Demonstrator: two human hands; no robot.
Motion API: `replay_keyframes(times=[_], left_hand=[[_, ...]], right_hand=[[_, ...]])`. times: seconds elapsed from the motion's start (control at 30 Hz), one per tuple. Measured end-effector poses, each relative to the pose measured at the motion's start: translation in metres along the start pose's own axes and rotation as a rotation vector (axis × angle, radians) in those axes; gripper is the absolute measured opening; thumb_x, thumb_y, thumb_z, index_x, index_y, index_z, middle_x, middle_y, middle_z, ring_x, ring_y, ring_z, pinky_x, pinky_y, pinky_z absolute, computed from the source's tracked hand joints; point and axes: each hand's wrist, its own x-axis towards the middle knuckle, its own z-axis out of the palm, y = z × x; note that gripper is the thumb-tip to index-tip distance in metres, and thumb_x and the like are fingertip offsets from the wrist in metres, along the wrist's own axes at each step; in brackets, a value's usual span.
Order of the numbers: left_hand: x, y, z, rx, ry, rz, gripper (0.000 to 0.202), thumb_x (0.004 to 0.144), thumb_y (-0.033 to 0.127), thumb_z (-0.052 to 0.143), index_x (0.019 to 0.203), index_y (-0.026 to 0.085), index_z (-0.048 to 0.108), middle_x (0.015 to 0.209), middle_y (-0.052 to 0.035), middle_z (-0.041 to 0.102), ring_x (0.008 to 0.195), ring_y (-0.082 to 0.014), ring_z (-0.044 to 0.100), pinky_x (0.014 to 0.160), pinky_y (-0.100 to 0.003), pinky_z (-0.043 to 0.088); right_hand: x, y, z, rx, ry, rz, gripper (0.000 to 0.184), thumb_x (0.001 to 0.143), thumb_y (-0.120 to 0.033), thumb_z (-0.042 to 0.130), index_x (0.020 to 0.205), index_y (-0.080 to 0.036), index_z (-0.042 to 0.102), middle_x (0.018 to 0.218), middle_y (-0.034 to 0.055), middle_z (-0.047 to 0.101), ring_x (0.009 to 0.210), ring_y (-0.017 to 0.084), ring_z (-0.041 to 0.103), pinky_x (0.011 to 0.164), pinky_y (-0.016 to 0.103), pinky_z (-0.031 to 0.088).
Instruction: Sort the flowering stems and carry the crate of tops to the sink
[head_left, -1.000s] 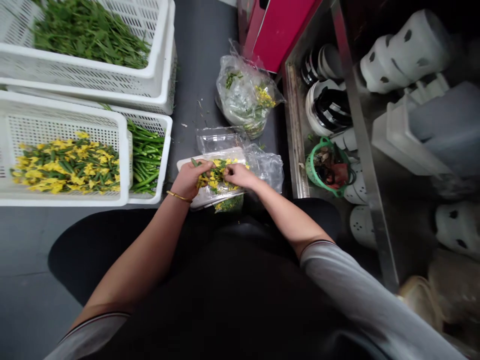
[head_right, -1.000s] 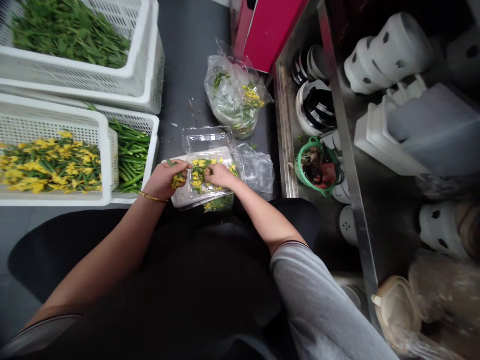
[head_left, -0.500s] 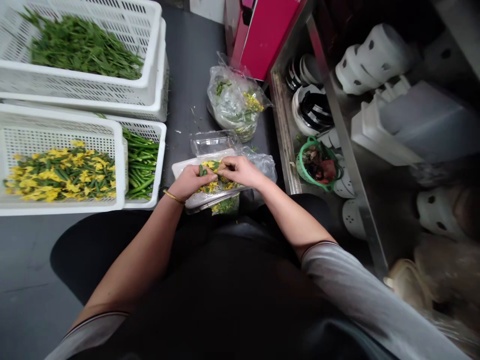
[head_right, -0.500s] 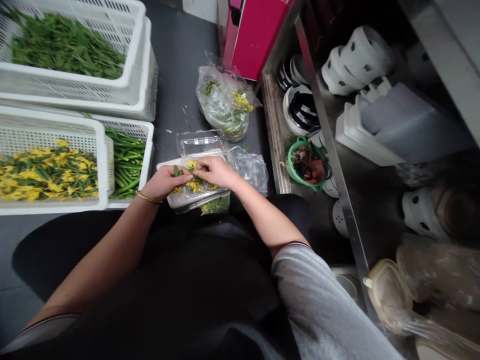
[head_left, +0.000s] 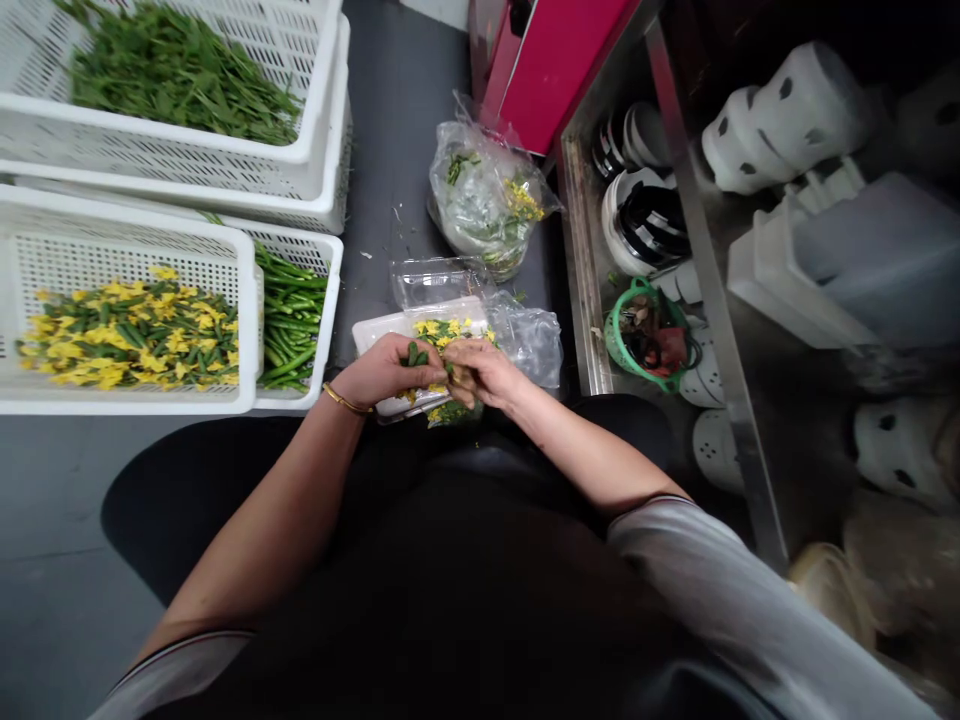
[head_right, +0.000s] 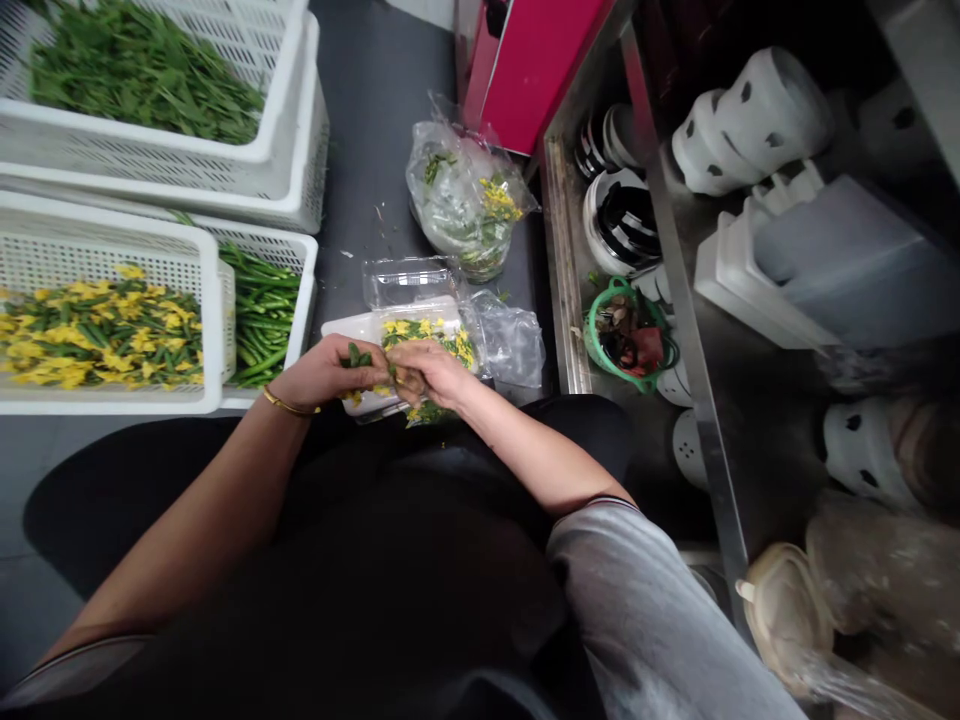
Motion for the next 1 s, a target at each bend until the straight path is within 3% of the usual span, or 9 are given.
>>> replay_keyframes(times=[0.1,0.17,0.27,0.33,0.47,0.57,0.8,0.93,1.0], left_hand=[[0.004,-0.010,0.001,-0.182,0.182,-0.002,0.022,0.062,0.030,0.075,0.061,0.012,0.062,0.057,-0.0010,0.056,0.049,-0.0082,0.047,0.046,-0.020,0.037],[0.006,-0.013,0.000,-0.387,0.251,0.059,0.024,0.062,0.032,0.074,0.060,0.013,0.060,0.057,-0.0007,0.055,0.045,-0.0078,0.045,0.041,-0.020,0.035],[0.005,-0.013,-0.008,-0.596,0.218,0.210,0.028,0.063,0.037,0.072,0.057,0.014,0.057,0.055,-0.0011,0.050,0.042,-0.0086,0.044,0.035,-0.020,0.031],[0.004,-0.013,-0.013,-0.599,0.175,0.273,0.027,0.062,0.037,0.073,0.058,0.013,0.059,0.059,-0.0038,0.053,0.043,-0.0091,0.045,0.034,-0.020,0.031],[0.005,-0.018,-0.016,-0.492,0.106,0.234,0.017,0.063,0.026,0.072,0.069,0.011,0.066,0.073,-0.0105,0.065,0.050,-0.0126,0.054,0.041,-0.023,0.040],[0.004,-0.019,-0.015,-0.488,0.088,0.189,0.016,0.062,0.022,0.071,0.073,0.011,0.065,0.071,-0.0098,0.066,0.053,-0.0139,0.056,0.044,-0.023,0.042],[0.011,-0.025,-0.009,-0.436,0.232,-0.090,0.019,0.061,0.025,0.075,0.071,0.012,0.065,0.060,-0.0043,0.062,0.050,-0.0099,0.054,0.046,-0.020,0.040],[0.022,-0.044,0.003,-0.394,0.299,-0.317,0.028,0.067,0.037,0.073,0.063,0.010,0.066,0.051,-0.0036,0.056,0.044,-0.0089,0.049,0.041,-0.020,0.035],[0.025,-0.050,0.008,-0.437,0.360,-0.304,0.033,0.067,0.043,0.072,0.061,0.011,0.065,0.050,-0.0025,0.054,0.043,-0.0083,0.047,0.041,-0.021,0.034]], right_hand=[[0.004,-0.015,-0.009,-0.518,0.360,-0.175,0.034,0.088,-0.044,0.048,0.065,-0.018,0.049,0.058,-0.0015,0.052,0.057,0.011,0.052,0.058,0.023,0.043],[0.011,-0.019,-0.025,-0.875,0.425,-0.119,0.029,0.089,-0.038,0.047,0.071,-0.016,0.057,0.068,0.0023,0.060,0.069,0.014,0.055,0.067,0.025,0.043],[0.026,-0.008,-0.042,-1.311,0.195,0.176,0.015,0.081,-0.029,0.059,0.088,-0.017,0.065,0.086,0.0075,0.067,0.082,0.019,0.059,0.070,0.027,0.042],[0.039,0.008,-0.039,-1.430,0.010,0.261,0.026,0.077,-0.029,0.064,0.100,-0.020,0.065,0.098,0.0086,0.068,0.087,0.021,0.060,0.070,0.026,0.042],[0.061,0.040,-0.023,-1.422,-0.047,0.229,0.033,0.077,-0.031,0.063,0.108,-0.020,0.063,0.100,0.0085,0.068,0.085,0.021,0.061,0.069,0.026,0.042],[0.061,0.045,-0.035,-1.375,0.014,0.235,0.021,0.074,-0.024,0.060,0.094,-0.017,0.066,0.088,0.0078,0.068,0.079,0.020,0.060,0.065,0.026,0.041],[0.019,0.015,-0.084,-0.628,0.154,0.098,0.014,0.072,-0.029,0.058,0.072,-0.016,0.054,0.056,-0.0053,0.049,0.048,0.008,0.044,0.049,0.020,0.035],[0.008,0.003,-0.062,-0.562,0.263,-0.098,0.019,0.076,-0.036,0.058,0.076,-0.017,0.052,0.059,-0.0052,0.048,0.049,0.008,0.042,0.049,0.021,0.034],[0.005,0.001,-0.046,-0.703,0.255,-0.201,0.016,0.078,-0.033,0.056,0.078,-0.018,0.055,0.065,-0.0025,0.052,0.058,0.010,0.046,0.057,0.022,0.037]])
